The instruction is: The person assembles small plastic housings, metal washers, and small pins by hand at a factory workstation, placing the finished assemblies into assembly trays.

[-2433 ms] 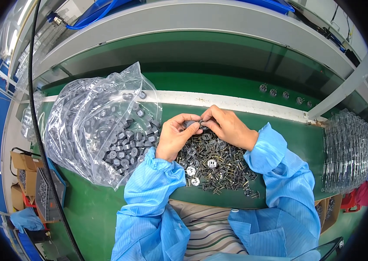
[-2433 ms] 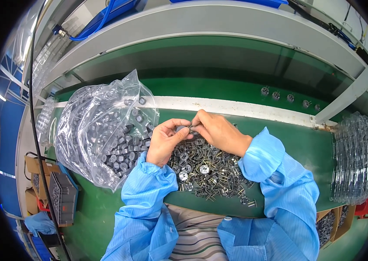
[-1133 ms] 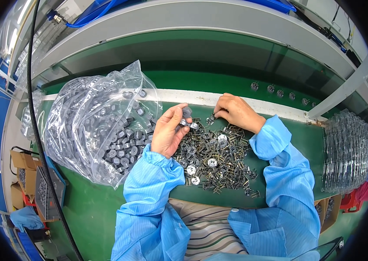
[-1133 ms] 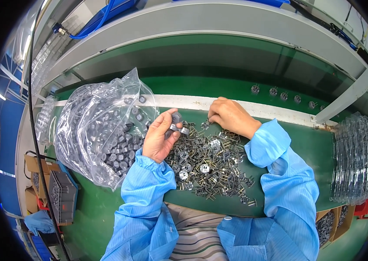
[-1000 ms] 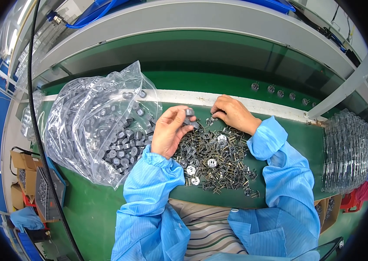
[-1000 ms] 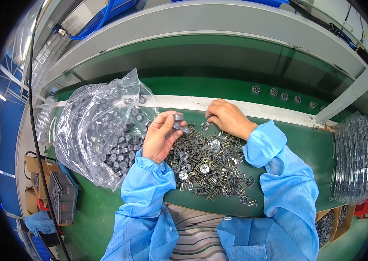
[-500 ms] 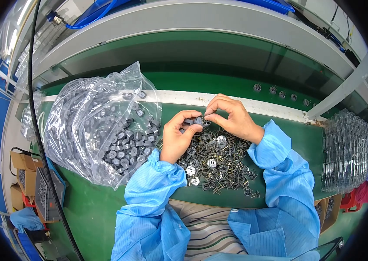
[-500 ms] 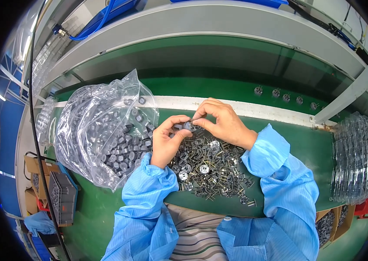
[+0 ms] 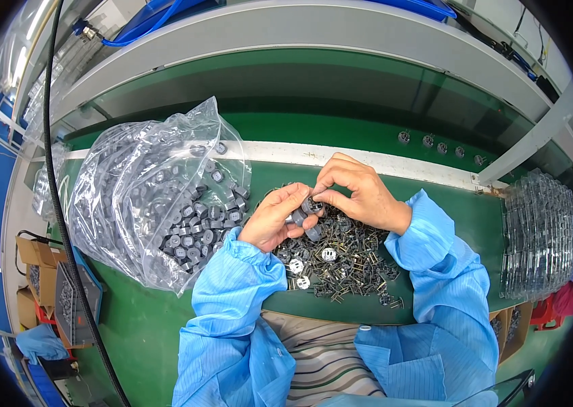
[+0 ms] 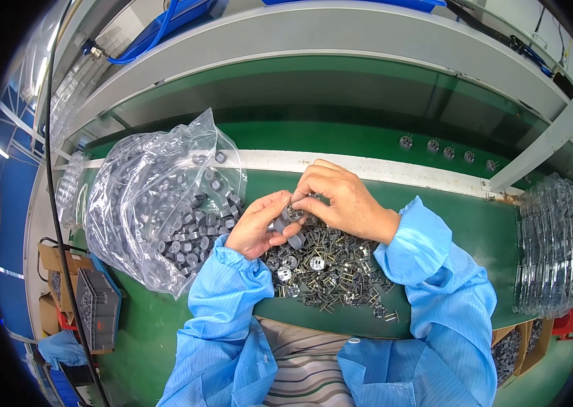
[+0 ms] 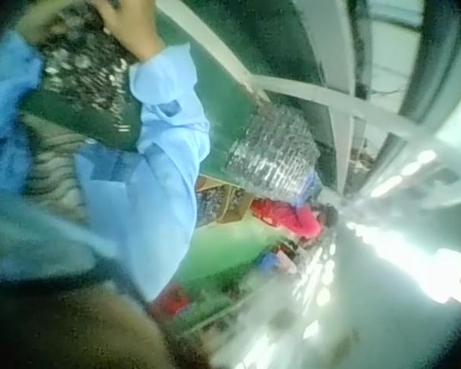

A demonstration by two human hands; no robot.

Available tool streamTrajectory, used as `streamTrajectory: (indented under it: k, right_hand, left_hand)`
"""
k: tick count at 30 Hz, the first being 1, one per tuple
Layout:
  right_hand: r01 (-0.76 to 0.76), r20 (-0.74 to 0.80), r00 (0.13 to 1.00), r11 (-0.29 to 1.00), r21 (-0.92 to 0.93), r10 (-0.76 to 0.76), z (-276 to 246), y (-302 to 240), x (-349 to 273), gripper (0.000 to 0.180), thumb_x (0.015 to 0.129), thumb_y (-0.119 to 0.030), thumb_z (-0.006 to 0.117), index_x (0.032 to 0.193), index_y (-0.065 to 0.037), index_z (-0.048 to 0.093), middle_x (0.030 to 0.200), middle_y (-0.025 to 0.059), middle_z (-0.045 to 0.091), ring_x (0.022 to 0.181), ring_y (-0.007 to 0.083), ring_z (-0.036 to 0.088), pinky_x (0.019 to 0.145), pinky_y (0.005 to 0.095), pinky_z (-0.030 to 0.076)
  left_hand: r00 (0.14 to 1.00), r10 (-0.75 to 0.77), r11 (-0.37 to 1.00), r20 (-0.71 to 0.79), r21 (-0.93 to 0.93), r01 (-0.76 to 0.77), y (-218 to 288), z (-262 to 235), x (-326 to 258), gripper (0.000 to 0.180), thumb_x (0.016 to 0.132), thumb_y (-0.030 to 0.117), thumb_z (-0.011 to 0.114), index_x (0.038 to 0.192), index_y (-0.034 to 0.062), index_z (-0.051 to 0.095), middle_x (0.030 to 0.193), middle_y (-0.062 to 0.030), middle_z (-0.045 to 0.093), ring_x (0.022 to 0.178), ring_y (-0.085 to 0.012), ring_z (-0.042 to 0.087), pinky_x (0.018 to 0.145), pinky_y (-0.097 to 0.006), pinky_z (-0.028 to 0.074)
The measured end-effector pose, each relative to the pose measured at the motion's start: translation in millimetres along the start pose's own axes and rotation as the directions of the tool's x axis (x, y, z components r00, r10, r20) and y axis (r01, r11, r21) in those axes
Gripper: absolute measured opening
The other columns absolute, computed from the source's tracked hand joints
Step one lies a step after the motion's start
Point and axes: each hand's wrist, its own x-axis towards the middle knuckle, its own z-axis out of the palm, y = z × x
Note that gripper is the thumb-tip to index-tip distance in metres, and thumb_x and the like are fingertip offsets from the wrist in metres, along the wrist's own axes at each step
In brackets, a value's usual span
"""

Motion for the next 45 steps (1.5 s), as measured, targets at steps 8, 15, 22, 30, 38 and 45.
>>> streamTrajectory:
  k: [8,15,22,30,38,45]
  right_hand:
    - [0.037,-0.005,0.999,0.992,-0.12,-0.038,0.8,-7.7,-2.9,0.014,0.077,-0.009,0.076,0.081,-0.004,0.064,0.081,0.0077,0.062,0.079,0.0283,0.06,0.069,0.0401,0.048]
    - [-0.03,-0.063,0.998,0.995,-0.091,0.024,1.0,-13.2,-3.5,0.014,0.081,-0.008,0.076,0.081,-0.002,0.063,0.078,0.0101,0.062,0.077,0.0289,0.061,0.065,0.039,0.048]
    - [-0.088,-0.098,0.992,0.995,-0.05,0.083,3.6,-8.3,-3.6,0.015,0.079,-0.007,0.076,0.082,-0.002,0.063,0.078,0.0104,0.062,0.077,0.0292,0.061,0.065,0.0396,0.048]
    - [0.122,-0.07,0.985,0.92,-0.372,-0.159,4.6,-11.9,-4.9,0.022,0.072,-0.002,0.079,0.083,-0.002,0.06,0.08,0.0086,0.062,0.077,0.0279,0.061,0.066,0.0386,0.048]
    - [-0.11,-0.027,0.994,0.994,-0.021,0.11,7.2,-8.0,-4.6,0.019,0.081,-0.004,0.073,0.098,-0.004,0.065,0.089,0.0116,0.059,0.085,0.0297,0.063,0.075,0.0402,0.05]
    - [-0.183,-0.268,0.959,0.923,-0.338,0.093,-34.2,65.8,-2.0,0.012,0.079,-0.003,0.071,0.091,-0.003,0.071,0.089,0.014,0.065,0.085,0.0314,0.063,0.075,0.0419,0.051]
  left_hand:
    - [0.994,0.088,0.996,0.071,0.018,-0.089,-6.5,-5.6,1.8,0.04,0.109,0.038,0.045,0.116,0.001,0.058,0.092,-0.0065,0.059,0.064,-0.0065,0.049,0.044,-0.017,0.028]
    - [0.983,0.176,0.984,0.057,0.029,-0.177,-7.1,-3.3,0.7,0.045,0.108,0.036,0.047,0.13,-0.0009,0.059,0.084,-0.0058,0.06,0.066,-0.0062,0.048,0.05,-0.019,0.03]
    - [0.985,0.167,0.986,0.052,0.014,-0.168,-7.5,-4.9,1.7,0.045,0.109,0.035,0.046,0.13,-0.003,0.059,0.082,-0.0055,0.06,0.067,-0.0058,0.046,0.052,-0.019,0.031]
    - [0.972,0.234,0.969,0.039,0.076,-0.236,-16.4,-4.4,6.0,0.045,0.11,0.032,0.044,0.13,-0.0047,0.058,0.09,-0.0053,0.061,0.067,-0.007,0.047,0.053,-0.019,0.033]
    - [0.96,0.28,0.96,-0.017,0.03,-0.28,-16.1,-0.5,6.5,0.031,0.106,0.023,0.056,0.127,0.0011,0.049,0.095,-0.0073,0.063,0.073,-0.0086,0.056,0.055,-0.019,0.036]
    - [0.953,0.299,0.954,-0.041,-0.004,-0.3,-14.6,-8.8,8.0,0.024,0.102,0.015,0.06,0.121,0.0033,0.052,0.102,-0.0078,0.063,0.074,-0.0088,0.055,0.054,-0.019,0.037]
